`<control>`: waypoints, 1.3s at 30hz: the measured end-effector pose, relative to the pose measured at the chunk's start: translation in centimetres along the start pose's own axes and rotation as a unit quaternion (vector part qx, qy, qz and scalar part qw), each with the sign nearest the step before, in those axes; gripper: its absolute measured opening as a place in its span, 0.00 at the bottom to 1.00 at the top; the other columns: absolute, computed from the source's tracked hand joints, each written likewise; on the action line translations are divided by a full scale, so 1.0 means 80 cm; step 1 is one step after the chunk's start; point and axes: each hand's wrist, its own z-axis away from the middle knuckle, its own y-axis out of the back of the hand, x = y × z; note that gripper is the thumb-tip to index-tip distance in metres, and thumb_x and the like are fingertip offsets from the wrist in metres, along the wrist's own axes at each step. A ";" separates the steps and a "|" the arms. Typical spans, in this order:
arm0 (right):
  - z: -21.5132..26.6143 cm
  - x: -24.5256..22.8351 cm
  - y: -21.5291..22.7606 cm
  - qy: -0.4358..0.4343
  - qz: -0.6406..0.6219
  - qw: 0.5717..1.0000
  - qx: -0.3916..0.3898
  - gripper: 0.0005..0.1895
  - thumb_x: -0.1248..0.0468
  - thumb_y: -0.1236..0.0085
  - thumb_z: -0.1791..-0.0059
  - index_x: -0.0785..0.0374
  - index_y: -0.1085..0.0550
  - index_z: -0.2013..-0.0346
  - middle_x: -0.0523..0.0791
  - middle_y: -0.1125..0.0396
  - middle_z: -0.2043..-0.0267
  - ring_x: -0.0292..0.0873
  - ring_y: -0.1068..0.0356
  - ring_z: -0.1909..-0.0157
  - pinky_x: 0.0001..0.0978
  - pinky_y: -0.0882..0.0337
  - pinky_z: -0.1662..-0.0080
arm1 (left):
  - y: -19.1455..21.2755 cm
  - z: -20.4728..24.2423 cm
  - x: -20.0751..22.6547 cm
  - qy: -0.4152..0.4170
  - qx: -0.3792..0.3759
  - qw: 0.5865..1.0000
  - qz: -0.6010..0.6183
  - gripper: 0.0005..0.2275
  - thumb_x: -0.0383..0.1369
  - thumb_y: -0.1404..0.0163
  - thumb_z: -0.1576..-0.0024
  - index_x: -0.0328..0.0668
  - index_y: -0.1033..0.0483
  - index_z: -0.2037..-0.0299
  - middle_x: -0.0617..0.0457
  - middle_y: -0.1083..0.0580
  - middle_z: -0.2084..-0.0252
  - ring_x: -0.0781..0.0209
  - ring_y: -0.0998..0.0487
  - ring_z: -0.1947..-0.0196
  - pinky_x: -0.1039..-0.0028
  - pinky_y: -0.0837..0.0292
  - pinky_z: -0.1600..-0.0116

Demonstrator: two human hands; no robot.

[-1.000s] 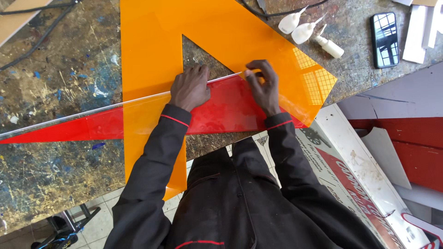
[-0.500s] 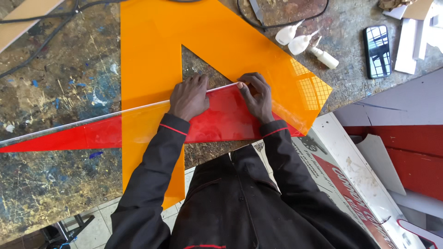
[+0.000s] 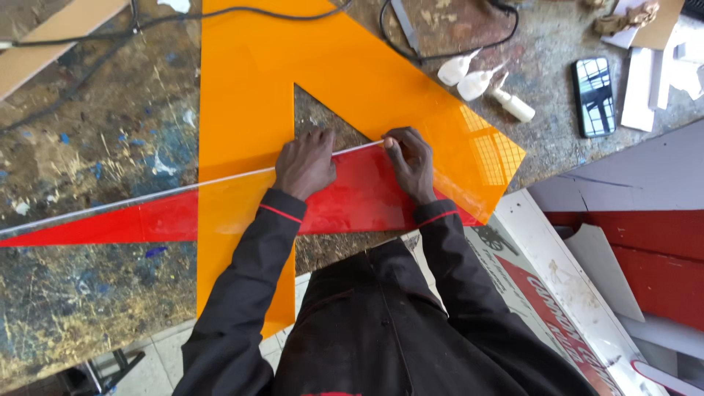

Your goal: The person aligns a white strip along the edge of a large orange and red letter-shaped board, applies glue from a bottle along the seam, and presses the strip down. They then use a staple gun to secure the strip to the board.

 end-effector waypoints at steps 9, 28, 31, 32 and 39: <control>0.000 0.006 -0.003 0.008 0.003 1.000 -0.001 0.15 0.56 0.42 0.34 0.64 0.15 0.52 0.54 0.24 0.58 0.54 0.25 0.57 0.47 0.28 0.52 | 0.003 -0.003 -0.004 0.000 -0.010 1.000 -0.009 0.15 0.36 0.47 0.41 0.45 0.30 0.46 0.38 0.21 0.45 0.30 0.17 0.43 0.38 0.17 0.48; 0.004 0.014 -0.010 0.069 0.057 0.996 -0.021 0.09 0.69 0.44 0.36 0.60 0.16 0.47 0.52 0.26 0.57 0.61 0.26 0.56 0.55 0.25 0.54 | 0.014 0.007 -0.007 -0.024 0.007 1.000 0.014 0.20 0.31 0.47 0.44 0.39 0.32 0.41 0.34 0.21 0.50 0.25 0.16 0.46 0.32 0.19 0.51; 0.004 0.020 -0.009 0.068 0.055 0.996 -0.018 0.10 0.70 0.44 0.37 0.59 0.16 0.48 0.52 0.26 0.57 0.61 0.26 0.56 0.54 0.25 0.53 | 0.030 0.020 -0.008 -0.030 -0.007 0.998 0.048 0.22 0.23 0.52 0.42 0.35 0.34 0.35 0.31 0.20 0.51 0.22 0.17 0.45 0.29 0.20 0.50; 0.005 0.022 -0.009 0.070 0.058 0.996 -0.020 0.10 0.69 0.44 0.36 0.58 0.16 0.48 0.51 0.26 0.57 0.59 0.27 0.56 0.52 0.26 0.54 | 0.039 0.028 -0.008 -0.028 -0.012 0.998 0.054 0.23 0.24 0.49 0.41 0.36 0.33 0.33 0.32 0.20 0.48 0.23 0.17 0.44 0.31 0.21 0.47; 0.003 0.023 -0.007 0.075 0.040 0.996 -0.029 0.12 0.72 0.47 0.36 0.57 0.16 0.48 0.51 0.28 0.56 0.58 0.27 0.56 0.51 0.28 0.53 | 0.033 0.076 -0.033 -0.034 0.015 0.999 -0.001 0.16 0.27 0.44 0.36 0.39 0.24 0.38 0.39 0.22 0.40 0.35 0.20 0.37 0.46 0.22 0.40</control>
